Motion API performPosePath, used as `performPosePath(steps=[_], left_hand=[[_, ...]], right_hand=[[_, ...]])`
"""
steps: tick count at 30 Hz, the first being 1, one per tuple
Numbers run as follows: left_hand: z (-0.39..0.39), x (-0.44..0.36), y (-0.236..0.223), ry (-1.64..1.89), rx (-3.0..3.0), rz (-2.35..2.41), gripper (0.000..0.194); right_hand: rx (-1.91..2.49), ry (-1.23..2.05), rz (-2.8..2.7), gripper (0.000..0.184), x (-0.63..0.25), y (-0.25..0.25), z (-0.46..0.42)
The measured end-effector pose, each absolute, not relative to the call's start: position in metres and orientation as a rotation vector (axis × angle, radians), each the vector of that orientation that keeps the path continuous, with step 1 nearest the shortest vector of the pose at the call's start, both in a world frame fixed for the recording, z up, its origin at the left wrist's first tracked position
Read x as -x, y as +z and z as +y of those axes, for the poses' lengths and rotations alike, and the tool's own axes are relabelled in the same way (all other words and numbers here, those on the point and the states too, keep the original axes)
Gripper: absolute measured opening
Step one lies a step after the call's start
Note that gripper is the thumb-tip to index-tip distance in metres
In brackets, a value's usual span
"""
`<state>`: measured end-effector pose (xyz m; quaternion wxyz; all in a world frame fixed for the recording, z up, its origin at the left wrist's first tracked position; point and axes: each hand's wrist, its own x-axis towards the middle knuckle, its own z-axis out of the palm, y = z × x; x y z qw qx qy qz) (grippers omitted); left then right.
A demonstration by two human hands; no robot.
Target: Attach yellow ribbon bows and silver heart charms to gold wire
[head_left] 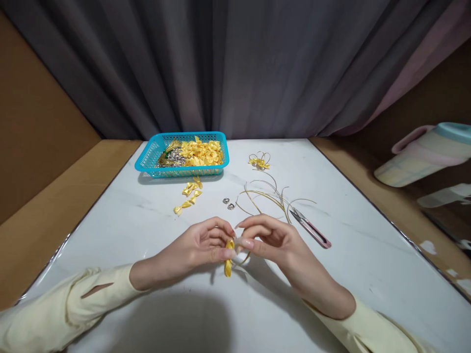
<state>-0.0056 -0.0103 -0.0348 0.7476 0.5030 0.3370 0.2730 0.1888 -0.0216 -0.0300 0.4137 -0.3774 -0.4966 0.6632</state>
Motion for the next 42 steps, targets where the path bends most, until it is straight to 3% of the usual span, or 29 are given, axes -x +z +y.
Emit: performPosePath(steps=[5,10,14,20,24,31,42], left_hand=[[-0.008,0.007,-0.037,0.596,-1.210,0.717,0.018],[-0.007,0.008,-0.042,0.629,-1.088,0.710,0.021],[-0.005,0.006,-0.043,0.658,-0.926,0.679,0.022],[-0.004,0.004,-0.043,0.662,-0.785,0.625,0.027],[-0.004,0.006,-0.045,0.638,-0.759,0.596,0.032],[-0.002,0.009,-0.050,0.554,-0.661,0.502,0.038],[-0.005,0.004,-0.054,0.492,-0.570,0.432,0.048]], right_hand=[[0.783,2.213,-0.784,0.021,-0.191,-0.034,-0.015],[0.772,2.169,-0.852,0.016,-0.189,-0.033,-0.014],[0.895,1.778,-1.200,0.018,-0.189,-0.030,-0.018],[0.838,0.627,-1.994,0.029,-0.190,-0.032,-0.025],[0.763,0.466,-2.130,0.036,-0.189,-0.032,-0.026],[0.729,0.520,-2.176,0.022,-0.189,-0.025,-0.029],[0.795,1.175,-1.984,0.007,-0.182,-0.032,-0.025]])
